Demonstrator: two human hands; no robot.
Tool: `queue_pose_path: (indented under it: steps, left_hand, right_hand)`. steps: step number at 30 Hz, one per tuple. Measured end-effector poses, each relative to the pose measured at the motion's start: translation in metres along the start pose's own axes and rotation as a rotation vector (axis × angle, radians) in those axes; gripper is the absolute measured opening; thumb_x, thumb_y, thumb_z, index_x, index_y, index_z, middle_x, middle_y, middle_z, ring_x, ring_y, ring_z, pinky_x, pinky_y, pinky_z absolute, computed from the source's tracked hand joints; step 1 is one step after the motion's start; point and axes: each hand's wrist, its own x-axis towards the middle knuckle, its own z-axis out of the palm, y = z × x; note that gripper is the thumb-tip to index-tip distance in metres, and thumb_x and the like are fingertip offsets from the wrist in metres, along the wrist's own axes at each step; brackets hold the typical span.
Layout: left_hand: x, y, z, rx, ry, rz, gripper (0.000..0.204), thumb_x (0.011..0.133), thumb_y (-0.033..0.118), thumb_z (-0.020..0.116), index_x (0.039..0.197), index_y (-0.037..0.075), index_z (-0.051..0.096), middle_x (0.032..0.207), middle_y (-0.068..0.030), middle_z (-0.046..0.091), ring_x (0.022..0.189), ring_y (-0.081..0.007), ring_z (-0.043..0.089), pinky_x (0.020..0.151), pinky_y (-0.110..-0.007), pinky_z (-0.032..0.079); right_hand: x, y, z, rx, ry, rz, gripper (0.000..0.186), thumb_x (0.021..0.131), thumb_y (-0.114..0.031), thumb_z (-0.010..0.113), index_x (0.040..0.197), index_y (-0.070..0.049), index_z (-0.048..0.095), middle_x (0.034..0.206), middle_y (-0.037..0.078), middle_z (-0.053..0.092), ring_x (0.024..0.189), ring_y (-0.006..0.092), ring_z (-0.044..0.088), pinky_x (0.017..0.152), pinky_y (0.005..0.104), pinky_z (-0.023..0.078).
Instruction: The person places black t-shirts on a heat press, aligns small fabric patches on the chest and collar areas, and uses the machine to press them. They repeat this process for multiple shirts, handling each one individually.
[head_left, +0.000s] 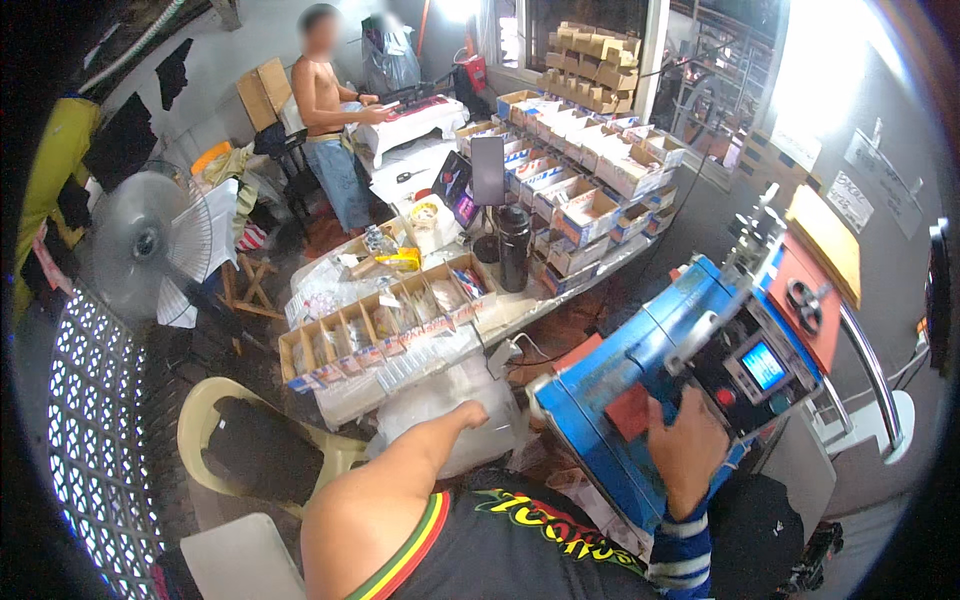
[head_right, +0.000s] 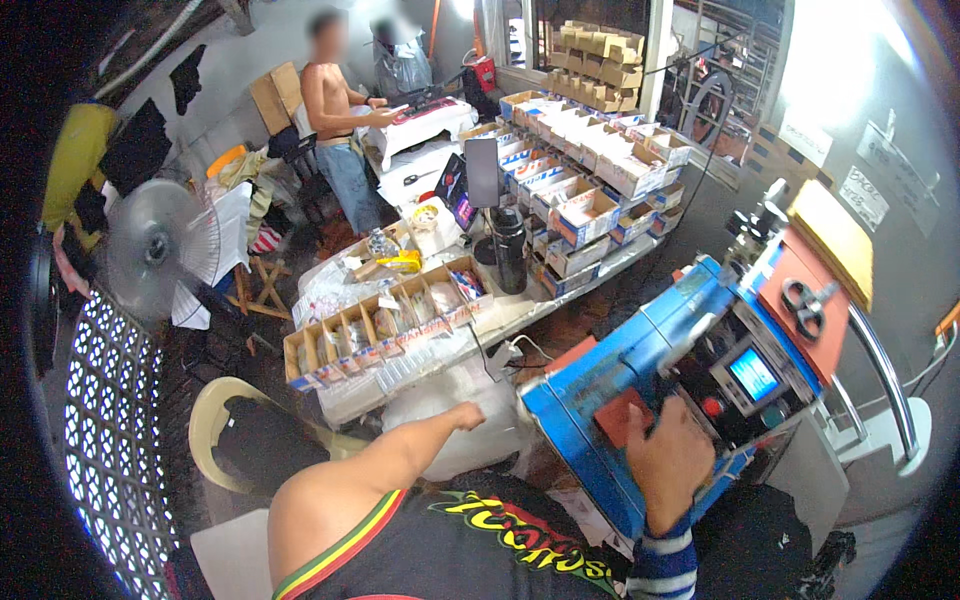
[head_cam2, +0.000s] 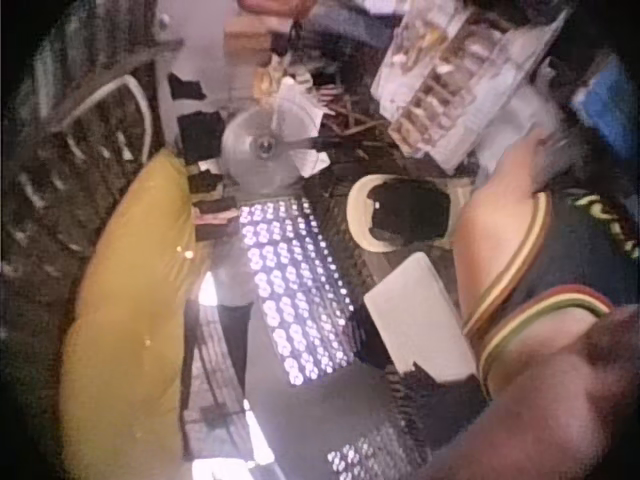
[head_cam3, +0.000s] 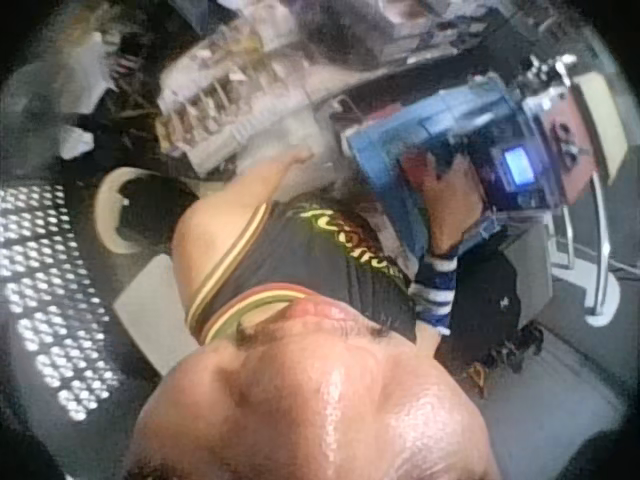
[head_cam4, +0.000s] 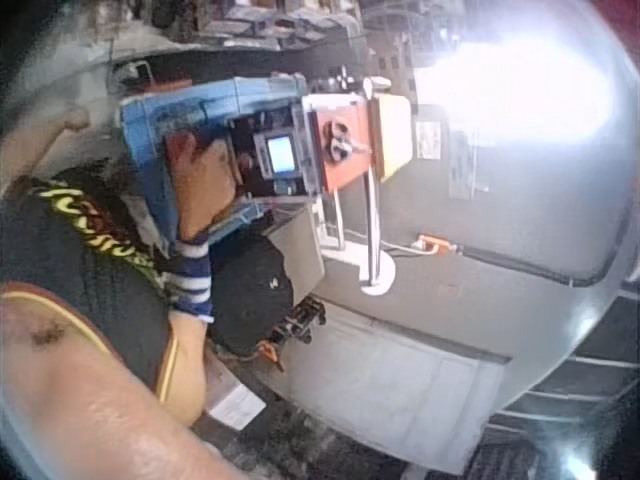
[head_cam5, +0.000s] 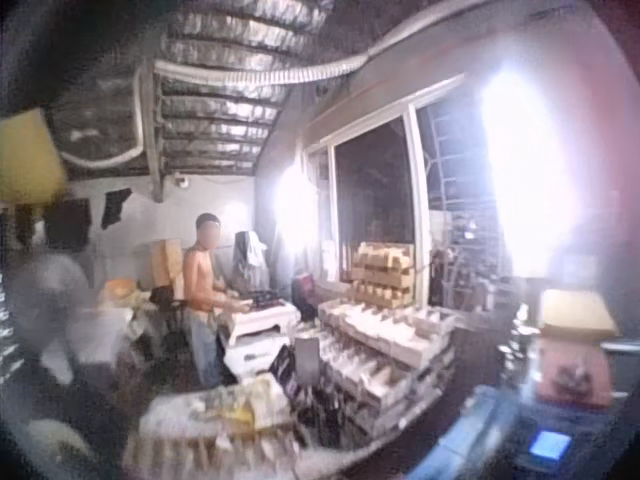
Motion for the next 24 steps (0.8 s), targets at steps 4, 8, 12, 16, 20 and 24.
queue_pose_path:
  steps: [4,8,12,16,20,24]
  left_hand:
    - [0.069,-0.025,-0.069,0.378,0.188,0.292,0.021,0.089,0.020,0.059,0.082,0.010,0.075,0.084,-0.0136,0.074,0.073,-0.0285,0.072,0.069,-0.045,0.059]
    - [0.121,0.002,-0.138,-0.675,0.357,0.110,0.031,0.075,0.027,0.072,0.096,0.003,0.075,0.114,-0.0223,0.071,0.106,-0.0425,0.066,0.092,-0.050,0.053]
    - [0.158,0.061,-0.207,-0.837,0.525,0.233,0.087,0.073,0.012,0.079,0.152,0.011,0.044,0.138,-0.0212,0.058,0.127,-0.0345,0.058,0.106,-0.042,0.050]
    - [0.161,0.104,-0.245,-0.638,0.485,0.515,0.084,0.071,-0.005,0.065,0.151,0.012,0.049,0.142,-0.0242,0.052,0.135,-0.0394,0.052,0.114,-0.040,0.042]
    - [0.168,0.125,-0.251,-0.620,0.459,0.494,0.073,0.078,-0.002,0.067,0.149,0.005,0.050,0.137,-0.0240,0.056,0.130,-0.0387,0.054,0.112,-0.040,0.043]
    - [0.192,0.137,-0.252,-0.871,0.546,0.463,0.042,0.098,0.009,0.057,0.140,0.004,0.058,0.130,-0.0221,0.060,0.129,-0.0358,0.055,0.110,-0.040,0.043]
  right_hand:
    - [0.008,-0.019,0.022,-0.155,0.246,-0.001,0.044,0.093,-0.046,0.069,0.080,-0.005,0.058,0.074,0.019,0.063,0.068,0.0404,0.065,0.061,0.0508,0.050]
    - [0.011,-0.015,0.032,-0.292,0.259,0.028,0.043,0.093,-0.041,0.072,0.070,-0.009,0.054,0.066,0.013,0.057,0.061,0.0360,0.060,0.057,0.0465,0.047]
    - [0.005,0.001,0.033,-0.309,0.265,-0.027,0.036,0.086,-0.029,0.077,0.066,-0.011,0.053,0.064,0.009,0.057,0.055,0.0311,0.059,0.054,0.0422,0.046]
    - [0.001,0.007,0.027,-0.237,0.248,-0.067,0.033,0.083,-0.021,0.077,0.066,-0.010,0.052,0.060,0.007,0.050,0.052,0.0297,0.055,0.052,0.0416,0.042]
    - [-0.004,0.024,0.026,-0.271,0.307,-0.116,0.034,0.084,-0.021,0.076,0.064,-0.010,0.050,0.060,0.008,0.050,0.053,0.0315,0.055,0.052,0.0431,0.042]
    - [-0.037,0.072,0.023,-0.309,0.264,-0.059,0.031,0.087,-0.027,0.072,0.069,-0.008,0.055,0.064,0.011,0.053,0.055,0.0346,0.055,0.053,0.0454,0.042]
